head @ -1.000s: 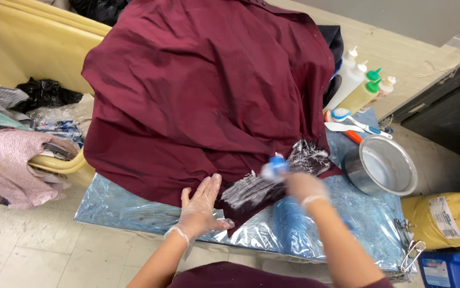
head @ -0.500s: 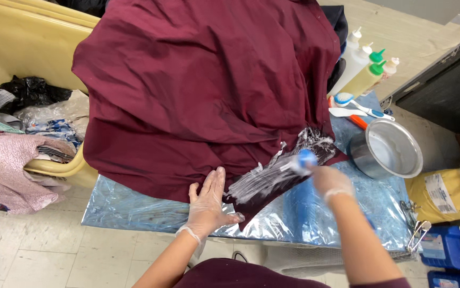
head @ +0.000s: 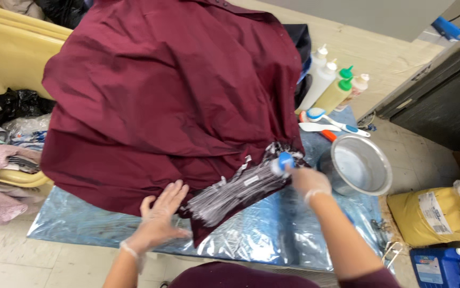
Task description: The person treats stains on a purple plaid shirt and a maroon shirt using a brush and a cleaning solution from a bowl, applying the solution to the collar and cuffs of the plaid shirt and the collar and sleeves of the maroon shirt.
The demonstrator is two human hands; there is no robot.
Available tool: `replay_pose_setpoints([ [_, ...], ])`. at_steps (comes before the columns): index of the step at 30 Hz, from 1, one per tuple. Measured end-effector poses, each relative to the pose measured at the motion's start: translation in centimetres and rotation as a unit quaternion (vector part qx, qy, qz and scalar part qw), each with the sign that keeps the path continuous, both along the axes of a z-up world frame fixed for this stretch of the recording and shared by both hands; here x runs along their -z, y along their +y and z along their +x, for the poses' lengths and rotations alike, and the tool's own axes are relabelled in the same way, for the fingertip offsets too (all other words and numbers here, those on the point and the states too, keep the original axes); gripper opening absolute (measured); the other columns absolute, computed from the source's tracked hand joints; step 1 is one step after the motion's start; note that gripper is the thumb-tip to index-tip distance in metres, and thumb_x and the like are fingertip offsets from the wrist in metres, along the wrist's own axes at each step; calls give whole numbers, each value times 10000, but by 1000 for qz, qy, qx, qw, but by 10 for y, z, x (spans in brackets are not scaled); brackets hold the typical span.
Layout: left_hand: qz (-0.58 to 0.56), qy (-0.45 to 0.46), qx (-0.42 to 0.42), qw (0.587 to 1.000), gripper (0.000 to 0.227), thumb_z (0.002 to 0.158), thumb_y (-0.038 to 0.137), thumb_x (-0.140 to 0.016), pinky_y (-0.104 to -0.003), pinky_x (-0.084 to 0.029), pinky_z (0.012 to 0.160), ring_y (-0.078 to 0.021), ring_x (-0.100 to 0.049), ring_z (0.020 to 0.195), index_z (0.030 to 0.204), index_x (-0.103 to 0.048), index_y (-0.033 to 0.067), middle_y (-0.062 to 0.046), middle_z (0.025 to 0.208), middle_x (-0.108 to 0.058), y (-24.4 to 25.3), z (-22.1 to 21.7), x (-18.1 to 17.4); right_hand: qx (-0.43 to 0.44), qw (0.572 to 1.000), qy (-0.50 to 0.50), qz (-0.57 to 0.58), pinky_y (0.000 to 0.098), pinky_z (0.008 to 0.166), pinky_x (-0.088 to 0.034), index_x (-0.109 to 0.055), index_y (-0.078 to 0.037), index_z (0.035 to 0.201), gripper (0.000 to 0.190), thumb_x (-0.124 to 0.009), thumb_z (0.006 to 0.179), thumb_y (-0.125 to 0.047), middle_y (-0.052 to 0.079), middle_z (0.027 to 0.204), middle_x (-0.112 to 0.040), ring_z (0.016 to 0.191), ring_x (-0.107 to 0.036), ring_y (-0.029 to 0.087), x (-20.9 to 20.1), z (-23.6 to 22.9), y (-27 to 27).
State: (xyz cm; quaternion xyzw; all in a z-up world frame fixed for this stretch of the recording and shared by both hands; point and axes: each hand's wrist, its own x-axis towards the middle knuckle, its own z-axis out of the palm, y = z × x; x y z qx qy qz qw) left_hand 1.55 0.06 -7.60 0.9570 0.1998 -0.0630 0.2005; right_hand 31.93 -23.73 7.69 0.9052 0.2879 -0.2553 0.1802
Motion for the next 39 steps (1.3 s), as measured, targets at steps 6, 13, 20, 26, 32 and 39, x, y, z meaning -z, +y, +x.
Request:
replay_pose_setpoints([
  [6,-220,-150,-112,957,872,666,-12,-631,-297,-110,1140,-11,-325,1552,1418,-617,428,170,1629,-475,6,-8,-13,-30,992,-75,-93,405,841,-578,-155,-431,1651,827,-388,975,-15,69,1269,-675,1111,-698,335,-34,85,-22],
  [13,-55,-272,-154,948,594,702,73,-727,-345,-295,1086,-61,-556,1375,1235,-717,336,112,1439,-657,-8,-1,12,117,986,-103,53,404,1080,-486,-506,-559,1475,556,-495,958,-357,59,1522,-607,1334,-663,315,-29,185,-115],
  [20,-2,-349,-167,922,299,662,123,-817,-417,-283,1080,-112,-631,1280,909,-760,282,91,1352,-700,-20,13,52,83,973,-162,-142,271,1000,-599,-496,-682,1418,477,-476,957,-564,-8,1479,-696,1229,-808,154,158,356,-166],
  [26,148,-325,-128,925,178,778,153,-765,-442,-507,830,-270,-697,779,950,-737,188,-4,837,-738,-72,36,-59,-55,966,-7,252,336,1206,-383,-497,-627,1451,578,-621,917,-446,-177,1489,-573,1380,-534,101,13,15,-38],
  [32,90,-349,-82,929,187,1017,355,-519,-425,-488,544,-230,-720,825,1009,-571,176,-10,890,-705,-89,43,-114,-316,741,-143,575,465,1193,-389,-435,-53,1494,1404,-898,285,-594,183,1561,-445,1422,-471,401,153,-108,45],
  [39,32,-322,37,945,438,885,490,-689,-383,-481,574,-166,-710,862,1173,-592,174,29,939,-694,-49,4,-97,-43,693,219,685,248,1134,-449,-836,-10,956,252,-725,743,69,177,1236,-782,1186,-722,196,83,-67,-7],
])
